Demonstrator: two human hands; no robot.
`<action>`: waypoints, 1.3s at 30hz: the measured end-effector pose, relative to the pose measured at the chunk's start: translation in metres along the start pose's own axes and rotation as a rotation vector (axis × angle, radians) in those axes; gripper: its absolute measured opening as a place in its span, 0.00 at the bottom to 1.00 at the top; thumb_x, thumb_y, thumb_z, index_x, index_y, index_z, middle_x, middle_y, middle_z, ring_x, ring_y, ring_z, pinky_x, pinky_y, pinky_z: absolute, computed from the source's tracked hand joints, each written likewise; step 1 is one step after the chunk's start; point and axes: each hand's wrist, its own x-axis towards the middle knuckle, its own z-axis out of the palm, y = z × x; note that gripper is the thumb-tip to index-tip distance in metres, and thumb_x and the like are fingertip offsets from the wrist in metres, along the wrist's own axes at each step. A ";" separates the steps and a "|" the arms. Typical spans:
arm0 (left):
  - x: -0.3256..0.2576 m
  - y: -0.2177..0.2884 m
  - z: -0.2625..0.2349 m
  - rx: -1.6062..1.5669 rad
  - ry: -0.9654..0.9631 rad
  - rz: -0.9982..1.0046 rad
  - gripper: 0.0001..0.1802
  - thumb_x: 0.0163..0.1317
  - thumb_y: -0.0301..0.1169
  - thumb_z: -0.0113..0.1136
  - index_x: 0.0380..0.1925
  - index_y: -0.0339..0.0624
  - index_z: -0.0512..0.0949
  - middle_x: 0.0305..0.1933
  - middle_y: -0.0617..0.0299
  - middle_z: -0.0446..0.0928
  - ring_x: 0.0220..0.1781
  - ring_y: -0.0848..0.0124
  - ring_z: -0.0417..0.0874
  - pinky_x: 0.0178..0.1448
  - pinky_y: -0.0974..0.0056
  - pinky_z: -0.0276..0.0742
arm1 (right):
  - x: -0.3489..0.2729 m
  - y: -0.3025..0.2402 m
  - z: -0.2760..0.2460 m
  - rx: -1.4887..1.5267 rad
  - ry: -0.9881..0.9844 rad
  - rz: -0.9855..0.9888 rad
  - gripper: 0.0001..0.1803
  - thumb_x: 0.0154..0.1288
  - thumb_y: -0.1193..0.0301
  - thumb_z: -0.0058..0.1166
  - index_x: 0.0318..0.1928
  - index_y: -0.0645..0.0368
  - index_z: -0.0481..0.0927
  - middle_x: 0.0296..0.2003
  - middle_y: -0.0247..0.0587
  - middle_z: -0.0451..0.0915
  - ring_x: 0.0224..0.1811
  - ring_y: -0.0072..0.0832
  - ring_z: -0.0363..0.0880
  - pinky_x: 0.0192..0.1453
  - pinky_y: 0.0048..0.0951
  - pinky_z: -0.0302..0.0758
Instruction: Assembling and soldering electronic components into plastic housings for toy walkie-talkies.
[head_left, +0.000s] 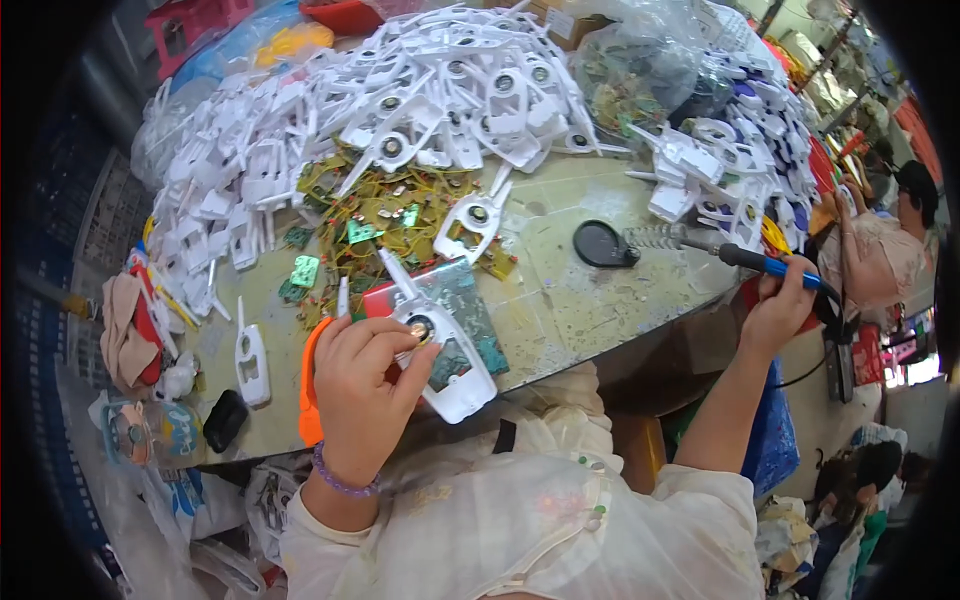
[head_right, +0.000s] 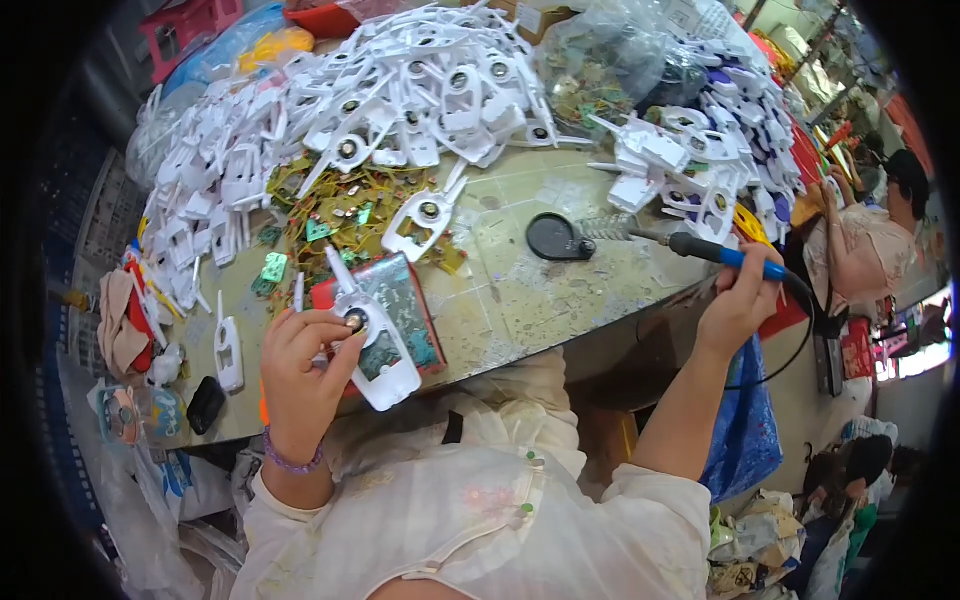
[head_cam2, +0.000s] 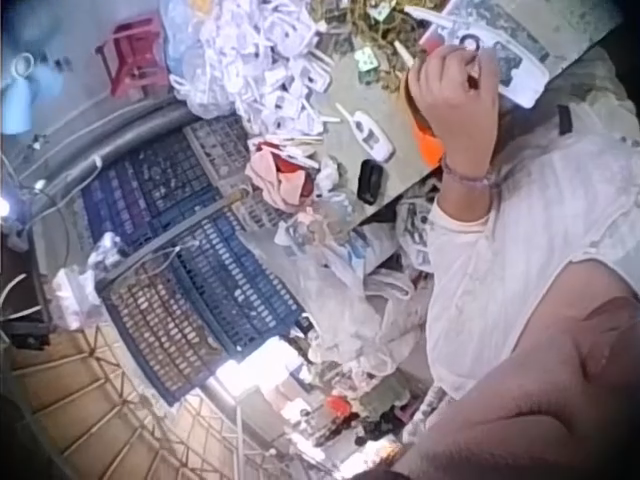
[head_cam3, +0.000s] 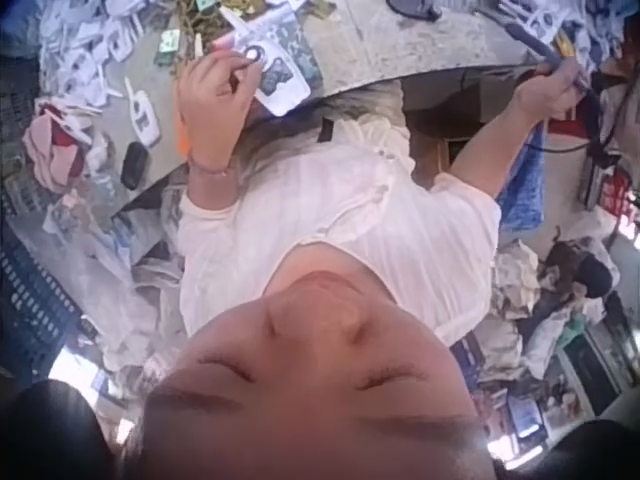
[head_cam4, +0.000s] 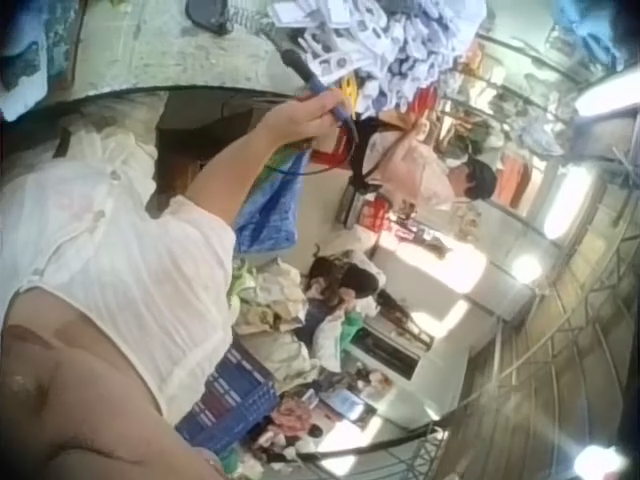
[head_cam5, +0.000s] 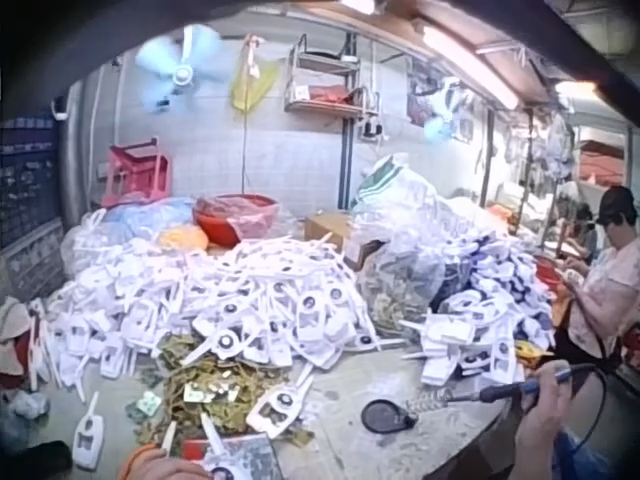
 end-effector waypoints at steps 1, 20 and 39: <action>0.001 0.003 -0.003 -0.025 0.011 -0.009 0.08 0.49 0.31 0.68 0.25 0.41 0.78 0.31 0.62 0.79 0.36 0.61 0.78 0.55 0.53 0.68 | -0.002 0.007 0.008 0.011 -0.035 0.048 0.11 0.70 0.65 0.46 0.34 0.58 0.73 0.18 0.27 0.64 0.19 0.13 0.60 0.22 0.16 0.53; -0.026 -0.068 -0.044 -0.212 -0.080 -0.081 0.19 0.52 0.13 0.51 0.43 0.40 0.80 0.44 0.56 0.78 0.46 0.56 0.78 0.48 0.61 0.73 | -0.166 -0.049 0.048 0.091 -1.326 -0.146 0.22 0.58 0.69 0.59 0.53 0.61 0.74 0.25 0.40 0.77 0.24 0.31 0.76 0.27 0.29 0.72; -0.006 -0.075 -0.054 -0.301 -0.420 0.044 0.15 0.50 0.13 0.51 0.37 0.37 0.78 0.47 0.55 0.79 0.50 0.58 0.79 0.52 0.61 0.75 | -0.174 -0.084 0.094 0.115 -1.082 -0.390 0.20 0.46 0.74 0.70 0.42 0.64 0.79 0.36 0.47 0.77 0.27 0.31 0.80 0.29 0.25 0.77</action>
